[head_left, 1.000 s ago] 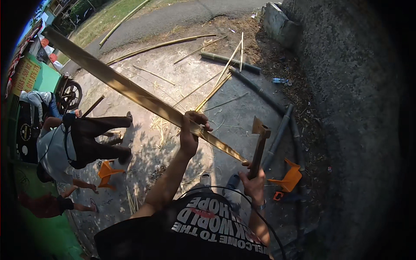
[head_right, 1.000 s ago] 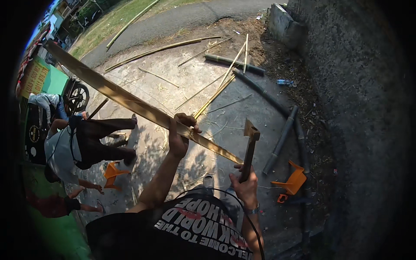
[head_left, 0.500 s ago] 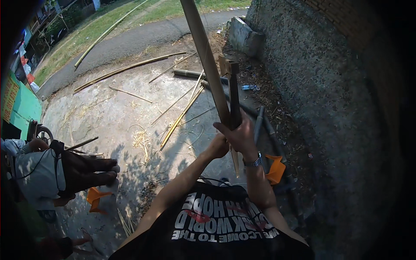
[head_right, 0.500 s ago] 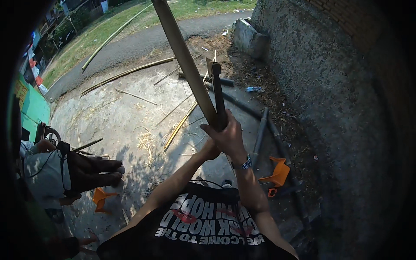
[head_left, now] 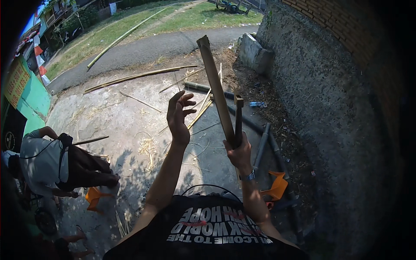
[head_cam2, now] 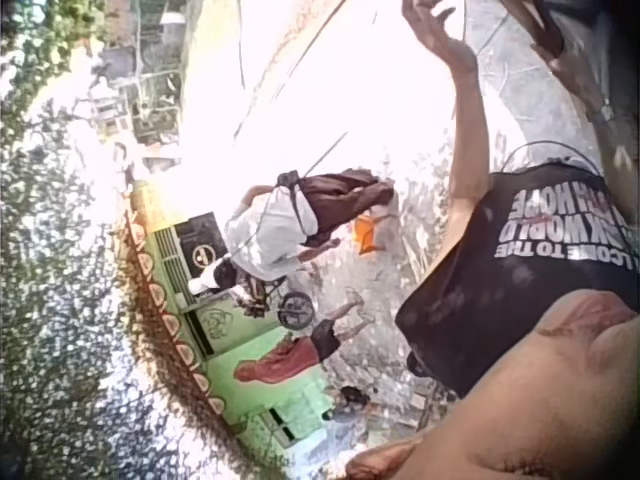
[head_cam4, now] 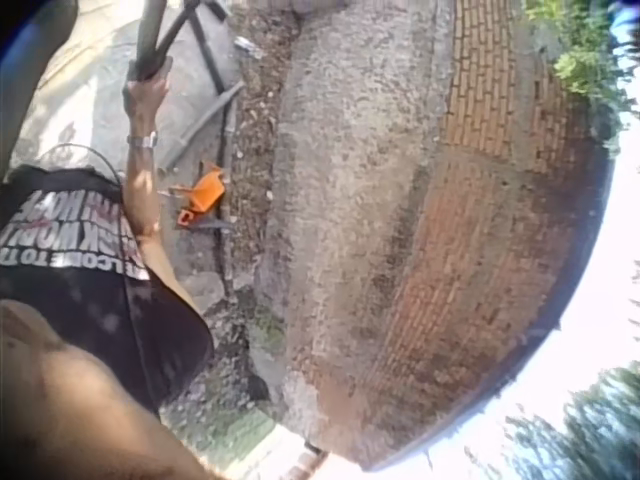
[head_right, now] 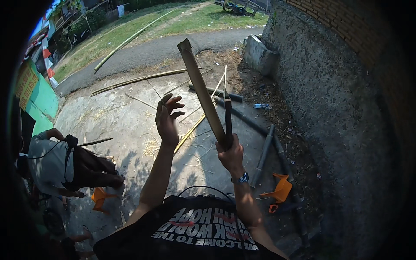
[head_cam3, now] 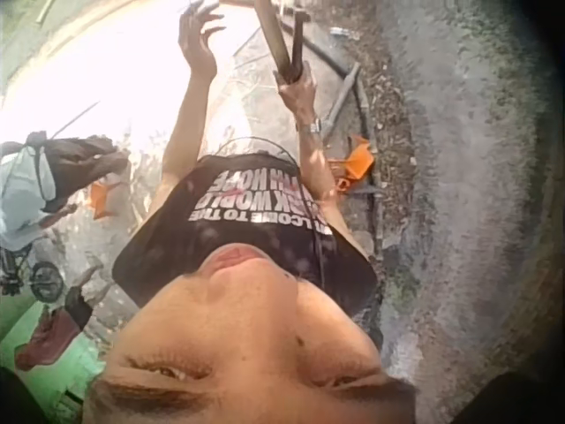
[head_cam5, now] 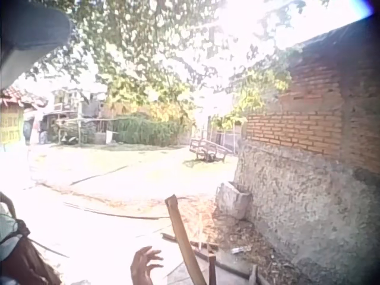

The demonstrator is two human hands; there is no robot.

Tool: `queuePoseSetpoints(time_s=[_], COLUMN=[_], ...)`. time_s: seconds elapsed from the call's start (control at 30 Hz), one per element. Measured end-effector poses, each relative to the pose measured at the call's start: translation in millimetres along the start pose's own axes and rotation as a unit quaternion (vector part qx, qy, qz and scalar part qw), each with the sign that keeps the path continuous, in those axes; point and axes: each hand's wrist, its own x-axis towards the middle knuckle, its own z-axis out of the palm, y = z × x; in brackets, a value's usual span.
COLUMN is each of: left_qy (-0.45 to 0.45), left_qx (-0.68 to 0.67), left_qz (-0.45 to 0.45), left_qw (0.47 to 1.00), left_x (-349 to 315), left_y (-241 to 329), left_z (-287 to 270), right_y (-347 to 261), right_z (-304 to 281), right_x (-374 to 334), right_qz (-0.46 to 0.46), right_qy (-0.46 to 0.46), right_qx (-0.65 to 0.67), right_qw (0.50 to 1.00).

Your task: The person uses a hatchet to split and shave strips of bamboo and then uses a hand saw to cut through a thick bamboo pole.

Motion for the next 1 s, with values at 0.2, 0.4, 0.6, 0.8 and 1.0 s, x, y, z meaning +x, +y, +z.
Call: queuePoseSetpoints(time_s=[0.2,0.4,0.6,0.8,1.0], left_qy=[-0.032,-0.074,-0.066,-0.097,-0.106], left_qx=[0.092,0.210,0.279,0.354,0.394], left_qz=[0.024,-0.003,-0.022,-0.041,-0.007], left_qw=[0.995,0.975,0.958,0.929,0.913], left_x=[31.1,8.4,-69.5,-153.9,-202.9], left_y=[34.1,-7.6,-67.1,-142.8,-204.9], left_z=[33.8,20.5,8.4,8.9,8.7], right_y=[32.9,53.9,75.0,85.1,54.2], right_z=[12.0,-8.1,-53.5,-95.4,-110.5], right_x=[-30.9,-56.8,-106.0,-132.3,-147.6], right_qz=[0.001,-0.025,0.153,0.197,0.227], right_qy=[-0.017,-0.064,-0.077,-0.143,-0.133], right_qx=[0.020,0.002,0.070,0.066,0.078], right_qw=[1.000,0.998,0.983,0.967,0.962])
